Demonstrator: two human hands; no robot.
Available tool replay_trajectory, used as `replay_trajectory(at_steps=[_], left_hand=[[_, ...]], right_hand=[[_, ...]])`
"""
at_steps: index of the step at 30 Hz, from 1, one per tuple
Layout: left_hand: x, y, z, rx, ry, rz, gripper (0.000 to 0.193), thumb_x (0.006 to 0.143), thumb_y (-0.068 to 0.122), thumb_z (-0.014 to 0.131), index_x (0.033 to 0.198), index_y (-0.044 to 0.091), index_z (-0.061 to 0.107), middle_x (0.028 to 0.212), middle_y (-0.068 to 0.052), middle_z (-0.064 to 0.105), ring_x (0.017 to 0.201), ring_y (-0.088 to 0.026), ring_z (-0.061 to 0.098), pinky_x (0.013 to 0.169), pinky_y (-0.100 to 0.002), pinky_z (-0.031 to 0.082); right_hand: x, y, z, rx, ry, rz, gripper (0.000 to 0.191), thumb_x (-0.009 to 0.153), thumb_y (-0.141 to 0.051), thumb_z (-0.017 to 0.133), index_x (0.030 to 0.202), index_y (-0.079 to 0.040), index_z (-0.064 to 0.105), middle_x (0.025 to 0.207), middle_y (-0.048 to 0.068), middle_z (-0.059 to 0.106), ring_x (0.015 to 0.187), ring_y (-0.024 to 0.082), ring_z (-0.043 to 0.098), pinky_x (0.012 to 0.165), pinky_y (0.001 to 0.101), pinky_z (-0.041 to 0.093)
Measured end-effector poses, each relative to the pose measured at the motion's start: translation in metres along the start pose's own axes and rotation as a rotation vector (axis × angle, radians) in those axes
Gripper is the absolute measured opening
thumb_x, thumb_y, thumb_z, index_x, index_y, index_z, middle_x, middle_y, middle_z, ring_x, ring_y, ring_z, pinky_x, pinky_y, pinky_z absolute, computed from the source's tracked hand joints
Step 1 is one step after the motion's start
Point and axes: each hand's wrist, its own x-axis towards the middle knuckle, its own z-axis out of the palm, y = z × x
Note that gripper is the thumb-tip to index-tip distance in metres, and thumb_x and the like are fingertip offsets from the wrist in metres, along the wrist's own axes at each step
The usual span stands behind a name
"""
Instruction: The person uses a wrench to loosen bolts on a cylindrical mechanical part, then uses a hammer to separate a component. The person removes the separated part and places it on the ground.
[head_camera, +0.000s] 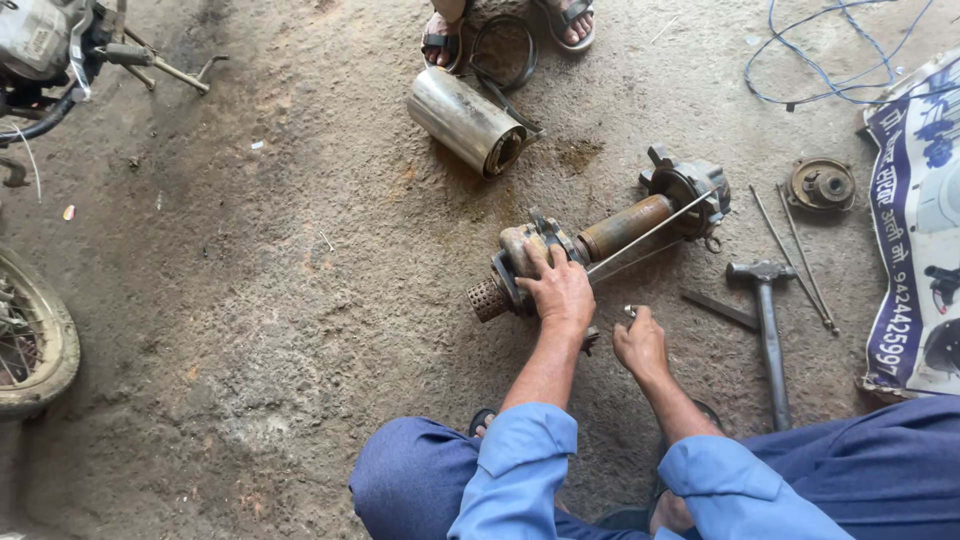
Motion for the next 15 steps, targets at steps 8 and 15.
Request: replay_trajectory(at_steps=[8,15], left_hand=[[0.002,0.0,-0.005,-0.036,-0.089,-0.037,0.04,0.082,0.022,0.071,0.12,0.008,0.075,0.156,-0.016,0.038,0.151,-0.054,0.013,0.098,-0.085,0.034],[0.007,0.003,-0.008,-0.059,-0.14,-0.04,0.039,0.084,0.021,0.071,0.12,0.005,0.074,0.154,-0.02,0.04,0.15,-0.055,0.014,0.097,-0.086,0.033]], right_hand=[[-0.005,-0.018,-0.005,-0.1,-0.298,0.122,0.039,0.091,-0.027,0.068,0.12,0.0,0.068,0.115,0.029,0.071,0.113,0.042,0.068,0.098,0.0488,0.054],[-0.009,-0.022,-0.011,0.007,-0.26,0.129,0.047,0.091,-0.018,0.064,0.133,0.001,0.058,0.121,0.031,0.067,0.116,0.043,0.065,0.099,0.0496,0.051]])
